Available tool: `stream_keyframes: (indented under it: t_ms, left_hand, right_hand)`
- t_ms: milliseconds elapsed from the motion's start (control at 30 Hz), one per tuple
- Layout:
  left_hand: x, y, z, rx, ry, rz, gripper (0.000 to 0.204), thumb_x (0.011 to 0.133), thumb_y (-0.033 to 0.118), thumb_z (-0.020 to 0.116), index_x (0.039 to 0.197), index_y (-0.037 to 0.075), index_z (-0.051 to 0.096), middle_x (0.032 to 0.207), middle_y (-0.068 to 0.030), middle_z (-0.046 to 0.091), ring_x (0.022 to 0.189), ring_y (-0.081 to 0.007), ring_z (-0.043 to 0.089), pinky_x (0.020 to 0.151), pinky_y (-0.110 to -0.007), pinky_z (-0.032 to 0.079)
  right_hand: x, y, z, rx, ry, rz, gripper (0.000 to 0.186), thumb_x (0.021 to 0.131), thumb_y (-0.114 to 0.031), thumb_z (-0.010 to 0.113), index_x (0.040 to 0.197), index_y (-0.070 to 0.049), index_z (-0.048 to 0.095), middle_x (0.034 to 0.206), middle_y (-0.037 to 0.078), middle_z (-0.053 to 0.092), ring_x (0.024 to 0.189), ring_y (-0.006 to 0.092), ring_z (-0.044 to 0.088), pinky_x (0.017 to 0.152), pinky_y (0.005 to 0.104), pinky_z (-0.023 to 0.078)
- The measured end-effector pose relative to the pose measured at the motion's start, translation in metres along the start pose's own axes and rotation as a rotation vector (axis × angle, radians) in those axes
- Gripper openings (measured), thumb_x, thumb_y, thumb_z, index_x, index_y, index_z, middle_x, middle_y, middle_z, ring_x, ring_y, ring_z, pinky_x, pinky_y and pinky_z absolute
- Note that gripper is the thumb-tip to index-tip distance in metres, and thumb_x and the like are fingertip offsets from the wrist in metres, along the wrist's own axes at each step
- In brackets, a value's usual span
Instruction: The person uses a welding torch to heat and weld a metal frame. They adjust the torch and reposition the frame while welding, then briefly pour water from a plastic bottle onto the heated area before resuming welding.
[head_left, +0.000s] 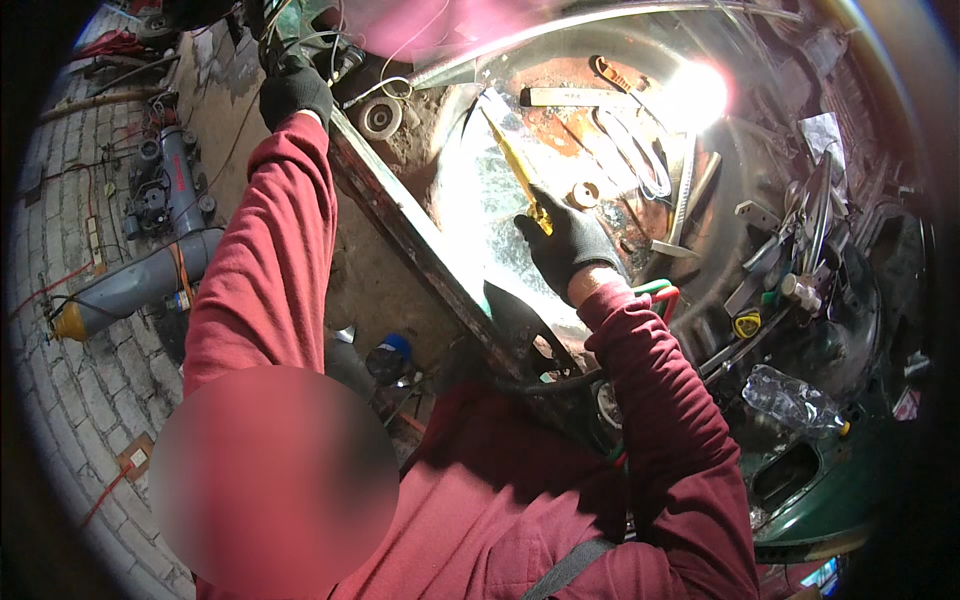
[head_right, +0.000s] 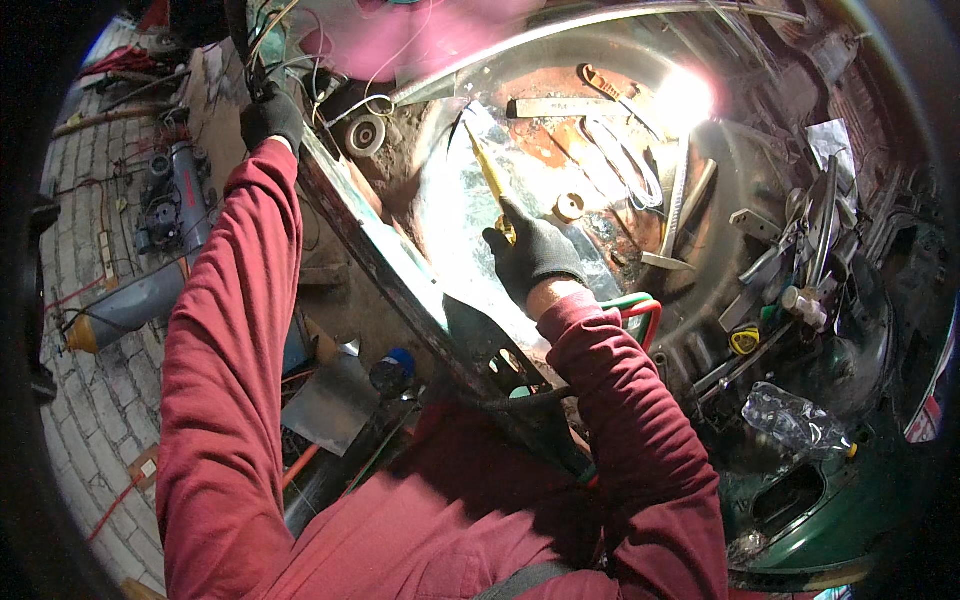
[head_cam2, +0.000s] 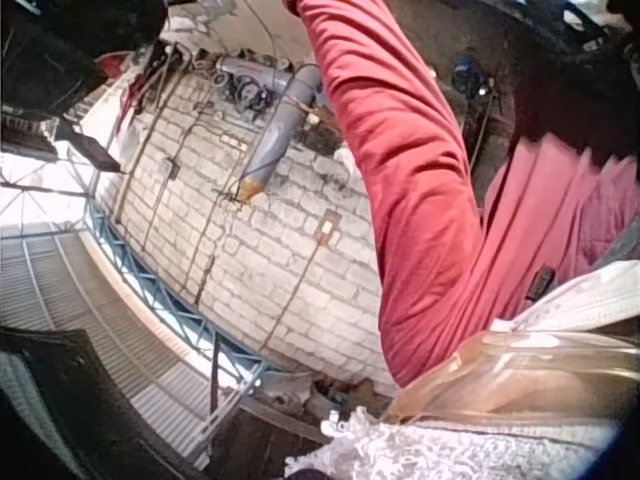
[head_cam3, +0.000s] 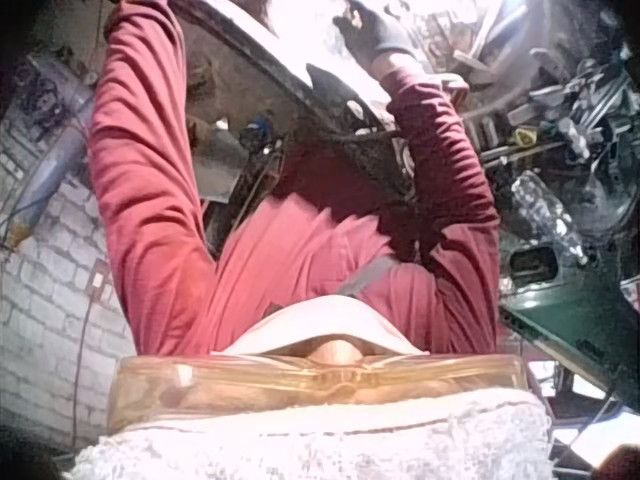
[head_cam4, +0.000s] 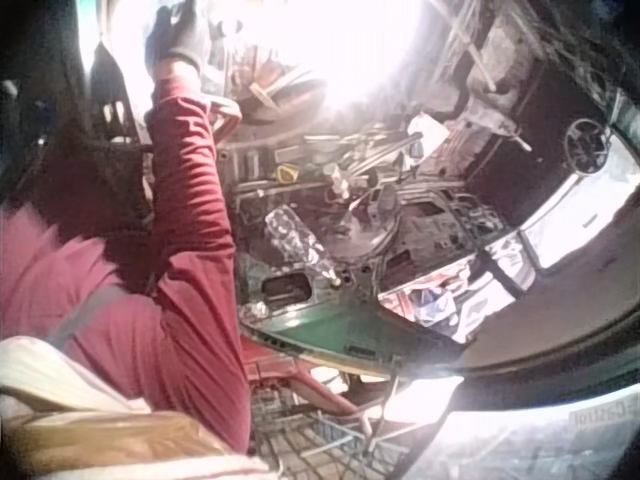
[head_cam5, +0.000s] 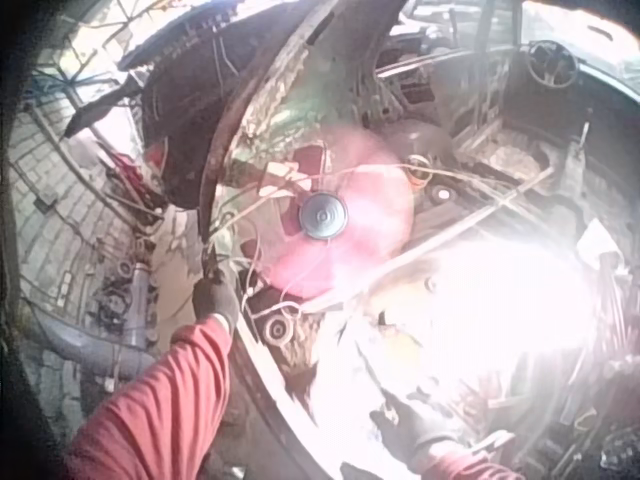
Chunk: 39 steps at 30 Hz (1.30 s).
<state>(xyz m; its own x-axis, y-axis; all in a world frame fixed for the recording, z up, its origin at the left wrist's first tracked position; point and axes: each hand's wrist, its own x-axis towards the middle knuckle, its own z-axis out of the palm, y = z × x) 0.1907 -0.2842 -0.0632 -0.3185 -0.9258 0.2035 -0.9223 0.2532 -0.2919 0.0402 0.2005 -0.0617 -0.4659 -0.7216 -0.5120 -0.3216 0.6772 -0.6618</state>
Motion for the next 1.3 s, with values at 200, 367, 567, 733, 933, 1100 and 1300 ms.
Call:
stream_keyframes:
  t_ms: [200, 367, 567, 733, 933, 1100, 1300]
  left_hand:
    - [0.006, 0.003, 0.008, -0.175, -0.024, -0.161, 0.044, 0.103, 0.043, 0.050, 0.115, 0.007, 0.072, 0.107, -0.0311, 0.075, 0.103, -0.0469, 0.075, 0.087, -0.052, 0.061]
    - [-0.008, 0.013, -0.007, -0.236, -0.016, -0.216, 0.044, 0.102, 0.043, 0.050, 0.114, 0.007, 0.072, 0.106, -0.0310, 0.075, 0.102, -0.0470, 0.075, 0.086, -0.052, 0.061]
    - [-0.014, 0.021, -0.014, -0.254, -0.008, -0.233, 0.044, 0.102, 0.044, 0.051, 0.113, 0.008, 0.072, 0.105, -0.0308, 0.075, 0.101, -0.0471, 0.075, 0.085, -0.052, 0.061]
    - [-0.016, 0.023, -0.017, -0.259, 0.000, -0.241, 0.043, 0.102, 0.044, 0.051, 0.112, 0.008, 0.072, 0.105, -0.0306, 0.076, 0.100, -0.0472, 0.075, 0.084, -0.052, 0.061]
    - [-0.019, 0.023, -0.021, -0.265, 0.000, -0.245, 0.043, 0.102, 0.045, 0.051, 0.110, 0.008, 0.073, 0.104, -0.0304, 0.076, 0.099, -0.0472, 0.076, 0.084, -0.052, 0.061]
    - [-0.015, 0.022, -0.022, -0.265, 0.003, -0.255, 0.043, 0.101, 0.045, 0.052, 0.109, 0.009, 0.073, 0.103, -0.0303, 0.076, 0.099, -0.0473, 0.076, 0.083, -0.052, 0.061]
    - [-0.016, 0.024, -0.023, -0.266, 0.005, -0.256, 0.043, 0.101, 0.046, 0.052, 0.108, 0.009, 0.073, 0.102, -0.0301, 0.076, 0.098, -0.0474, 0.076, 0.082, -0.052, 0.061]
  right_hand:
    - [0.002, 0.004, 0.003, 0.025, 0.033, -0.023, 0.052, 0.100, -0.043, 0.065, 0.144, -0.017, 0.061, 0.116, 0.025, 0.074, 0.107, 0.0462, 0.071, 0.092, 0.0534, 0.056]
    - [0.000, 0.001, -0.001, -0.001, 0.037, -0.019, 0.052, 0.100, -0.043, 0.066, 0.144, -0.017, 0.062, 0.116, 0.025, 0.075, 0.107, 0.0453, 0.071, 0.093, 0.0531, 0.056]
    - [0.001, 0.004, 0.001, 0.039, 0.017, 0.000, 0.053, 0.100, -0.044, 0.065, 0.146, -0.017, 0.061, 0.120, 0.025, 0.074, 0.110, 0.0446, 0.071, 0.095, 0.0522, 0.056]
    - [0.002, 0.005, 0.000, 0.033, 0.001, 0.010, 0.054, 0.101, -0.045, 0.064, 0.147, -0.017, 0.061, 0.123, 0.024, 0.074, 0.113, 0.0435, 0.070, 0.098, 0.0513, 0.055]
    - [0.003, 0.009, 0.001, 0.007, -0.012, 0.017, 0.056, 0.102, -0.046, 0.063, 0.148, -0.016, 0.060, 0.125, 0.024, 0.073, 0.116, 0.0429, 0.070, 0.100, 0.0506, 0.054]
    - [0.000, 0.005, -0.004, 0.010, -0.044, 0.038, 0.056, 0.102, -0.046, 0.062, 0.150, -0.016, 0.059, 0.128, 0.023, 0.073, 0.118, 0.0419, 0.069, 0.102, 0.0510, 0.054]
    - [-0.001, 0.002, -0.009, 0.000, -0.065, 0.051, 0.056, 0.102, -0.045, 0.061, 0.150, -0.016, 0.058, 0.128, 0.023, 0.073, 0.118, 0.0421, 0.069, 0.102, 0.0510, 0.054]
